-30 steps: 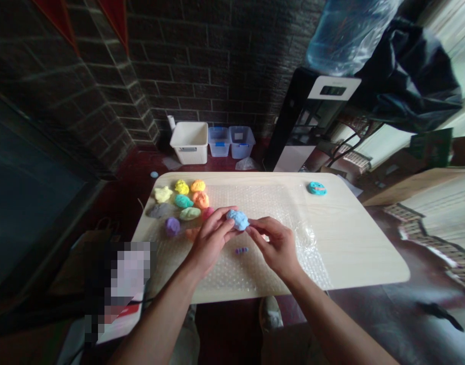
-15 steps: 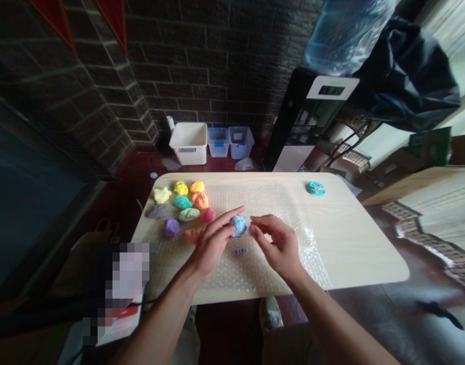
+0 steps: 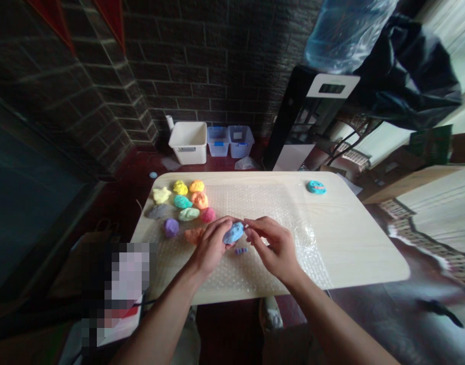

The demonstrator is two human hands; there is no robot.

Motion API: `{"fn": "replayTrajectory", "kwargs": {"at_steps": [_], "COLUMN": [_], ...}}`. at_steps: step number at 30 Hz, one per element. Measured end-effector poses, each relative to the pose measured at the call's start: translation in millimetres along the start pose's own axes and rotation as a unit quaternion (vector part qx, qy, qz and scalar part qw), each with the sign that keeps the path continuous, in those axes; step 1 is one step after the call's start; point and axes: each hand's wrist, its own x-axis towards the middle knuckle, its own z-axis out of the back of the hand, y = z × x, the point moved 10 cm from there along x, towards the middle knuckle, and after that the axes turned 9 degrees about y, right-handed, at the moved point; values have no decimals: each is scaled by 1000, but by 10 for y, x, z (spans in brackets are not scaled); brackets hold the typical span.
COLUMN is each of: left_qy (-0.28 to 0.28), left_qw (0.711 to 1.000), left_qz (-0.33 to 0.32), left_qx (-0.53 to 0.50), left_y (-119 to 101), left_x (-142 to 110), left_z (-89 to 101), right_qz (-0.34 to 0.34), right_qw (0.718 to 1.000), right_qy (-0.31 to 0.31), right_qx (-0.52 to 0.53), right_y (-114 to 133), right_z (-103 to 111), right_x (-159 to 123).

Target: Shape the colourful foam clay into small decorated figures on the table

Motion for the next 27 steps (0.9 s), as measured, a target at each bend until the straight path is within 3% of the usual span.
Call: {"fn": "replayTrajectory", "kwargs": {"at_steps": [4, 10, 18, 23, 27], "left_qy": [34, 29, 53, 55, 52], "left_qw": [999, 988, 928, 907, 907], "left_qz": [6, -16, -104, -122, -118], "left_qx": [5, 150, 354, 399, 400], "left_y": [-26, -197, -407, -462, -456], "left_x": [-2, -22, -60, -98, -90], "left_z": [-99, -132, -247, -313, -297], "right_qz": [6, 11, 16, 18, -30], "right_qw": [1000, 999, 998, 995, 999], "right_qy": [8, 23, 16, 16, 23], "right_qx": [-8, -27, -66, -96, -26], "right_y": [54, 105, 104, 130, -17], "right_z": [-12, -44, -42, -47, -60], "right_x": [4, 10, -11, -23, -17]}}
